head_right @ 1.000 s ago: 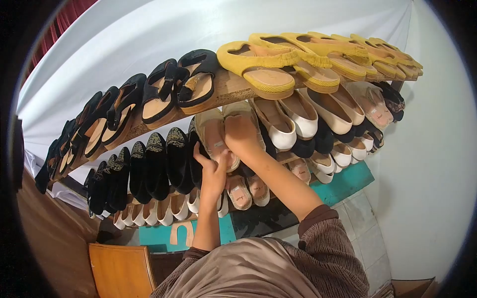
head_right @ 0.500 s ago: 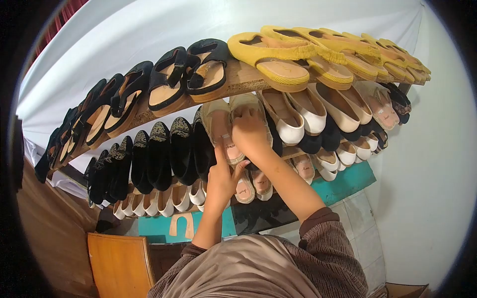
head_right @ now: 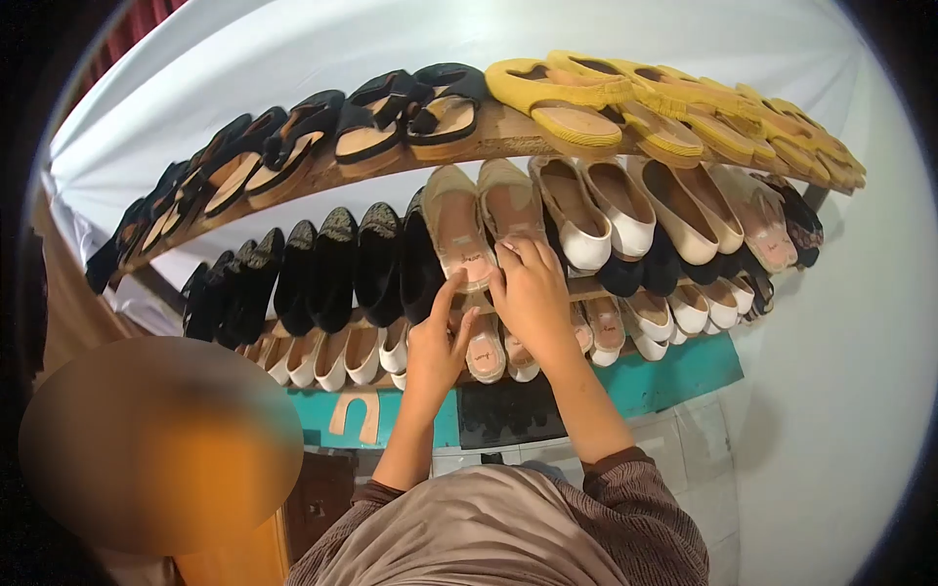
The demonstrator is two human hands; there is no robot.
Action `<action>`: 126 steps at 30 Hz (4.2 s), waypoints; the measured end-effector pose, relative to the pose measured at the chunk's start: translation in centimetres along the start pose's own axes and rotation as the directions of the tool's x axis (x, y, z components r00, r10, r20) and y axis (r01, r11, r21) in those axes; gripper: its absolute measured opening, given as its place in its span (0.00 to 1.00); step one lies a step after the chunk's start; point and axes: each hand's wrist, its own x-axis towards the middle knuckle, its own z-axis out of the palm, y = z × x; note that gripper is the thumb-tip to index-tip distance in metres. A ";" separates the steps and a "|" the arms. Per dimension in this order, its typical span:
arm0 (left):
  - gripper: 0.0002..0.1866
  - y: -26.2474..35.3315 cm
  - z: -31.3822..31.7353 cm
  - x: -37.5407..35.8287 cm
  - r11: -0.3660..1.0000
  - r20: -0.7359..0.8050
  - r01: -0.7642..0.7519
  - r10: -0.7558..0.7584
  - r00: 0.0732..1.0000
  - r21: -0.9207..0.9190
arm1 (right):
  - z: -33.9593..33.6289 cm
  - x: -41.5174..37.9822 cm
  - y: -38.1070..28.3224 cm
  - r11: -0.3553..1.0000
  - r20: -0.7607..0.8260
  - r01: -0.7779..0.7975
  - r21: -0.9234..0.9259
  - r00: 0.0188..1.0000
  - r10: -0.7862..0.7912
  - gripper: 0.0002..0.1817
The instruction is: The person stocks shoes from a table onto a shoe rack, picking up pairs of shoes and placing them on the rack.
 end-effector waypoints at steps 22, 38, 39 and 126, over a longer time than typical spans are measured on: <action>0.06 1.7 1.1 -29.3 0.775 -0.145 0.573 -0.555 0.819 0.265 | -1.9 -18.9 -6.6 0.708 0.473 -0.163 0.687 0.840 -0.266 0.03; 0.07 6.9 -8.2 -53.1 0.546 -0.664 0.837 -0.611 0.431 0.041 | -0.7 -30.9 -30.4 0.536 0.511 0.002 0.844 0.301 -0.805 0.08; 0.07 7.4 -9.1 -54.9 0.531 -0.682 0.847 -0.608 0.407 0.033 | -1.1 -32.0 -32.4 0.519 0.489 0.031 0.854 0.294 -0.821 0.09; 0.20 -15.0 -54.3 -103.2 0.373 -0.497 0.608 -0.867 -0.042 -0.701 | 9.2 -66.6 -93.3 0.807 0.818 0.136 0.575 -0.109 -0.564 0.23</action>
